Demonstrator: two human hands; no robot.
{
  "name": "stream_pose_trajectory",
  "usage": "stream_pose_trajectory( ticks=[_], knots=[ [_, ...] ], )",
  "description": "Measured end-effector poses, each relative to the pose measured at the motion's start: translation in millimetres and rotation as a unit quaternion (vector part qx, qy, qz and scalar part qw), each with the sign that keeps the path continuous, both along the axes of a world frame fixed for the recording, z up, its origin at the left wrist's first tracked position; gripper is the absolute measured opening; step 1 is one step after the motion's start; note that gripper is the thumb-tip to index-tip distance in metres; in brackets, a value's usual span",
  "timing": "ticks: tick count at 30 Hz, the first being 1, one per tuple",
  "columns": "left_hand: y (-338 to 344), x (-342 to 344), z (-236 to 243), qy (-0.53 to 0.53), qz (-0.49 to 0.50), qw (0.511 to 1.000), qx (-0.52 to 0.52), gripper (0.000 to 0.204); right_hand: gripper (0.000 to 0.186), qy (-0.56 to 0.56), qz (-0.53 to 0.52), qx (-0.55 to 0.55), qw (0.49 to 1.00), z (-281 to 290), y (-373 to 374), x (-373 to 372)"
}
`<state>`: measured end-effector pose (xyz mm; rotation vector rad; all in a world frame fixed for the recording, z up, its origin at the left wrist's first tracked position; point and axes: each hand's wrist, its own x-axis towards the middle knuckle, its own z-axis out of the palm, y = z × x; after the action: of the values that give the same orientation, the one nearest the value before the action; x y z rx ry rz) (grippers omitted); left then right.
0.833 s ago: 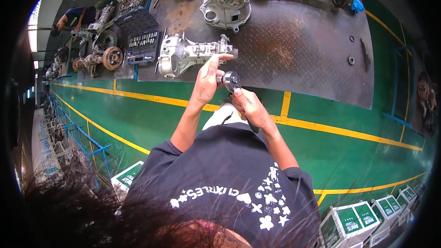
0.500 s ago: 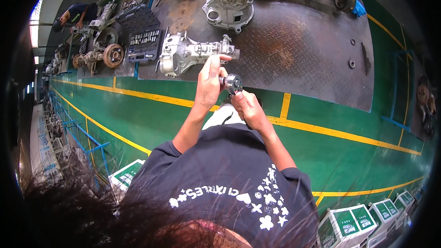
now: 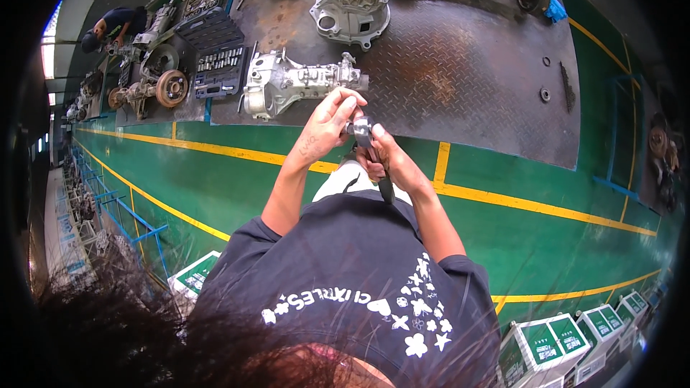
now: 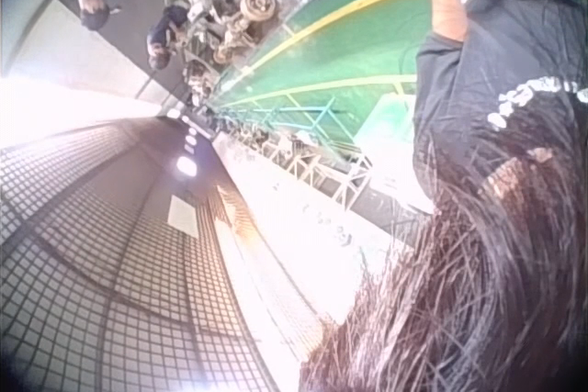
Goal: The person assembles parts of an automotive transmission, using a socket wrench to tighten bolts on the housing and various components on a workbench.
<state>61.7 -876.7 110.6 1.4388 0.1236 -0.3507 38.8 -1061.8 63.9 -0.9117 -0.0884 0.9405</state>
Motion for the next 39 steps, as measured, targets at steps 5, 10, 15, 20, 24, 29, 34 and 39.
stream_pose_trajectory(
  ticks=[5, 10, 15, 20, 24, 29, 34, 39],
  knots=[
    [-5, -1, -6, 0.009, 0.001, 0.999, -0.04, 0.021, 0.064, 0.048, 0.003, 0.025, 0.999, -2, 1, -2],
    [-9, -2, -7, 0.009, 0.039, 0.997, -0.072, 0.022, 0.062, 0.08, 0.004, 0.074, 0.994, 1, 2, -1],
    [-12, -1, -4, -0.005, 0.043, 0.996, -0.08, 0.023, 0.057, 0.055, -0.06, 0.084, 0.993, -3, 3, -3],
    [-16, 0, -7, -0.032, 0.056, 0.995, -0.071, 0.022, 0.055, 0.051, -0.072, 0.084, 0.993, 0, 6, -2],
    [-15, 0, -2, -0.042, 0.055, 0.996, -0.061, 0.022, 0.054, 0.033, -0.092, 0.012, 0.995, 6, 5, -1],
    [-12, 1, 0, -0.04, 0.036, 0.998, -0.04, 0.023, 0.053, 0.006, -0.085, 0.005, 0.996, 1, 3, 1],
    [-10, 1, -3, -0.011, 0.028, 0.998, -0.051, 0.027, 0.049, -0.062, -0.064, -0.004, 0.996, -1, -3, 6],
    [0, 0, 4, 0.043, -0.022, 0.996, -0.069, 0.026, 0.045, -0.141, -0.047, -0.066, 0.987, 8, -11, 13]
  ],
)
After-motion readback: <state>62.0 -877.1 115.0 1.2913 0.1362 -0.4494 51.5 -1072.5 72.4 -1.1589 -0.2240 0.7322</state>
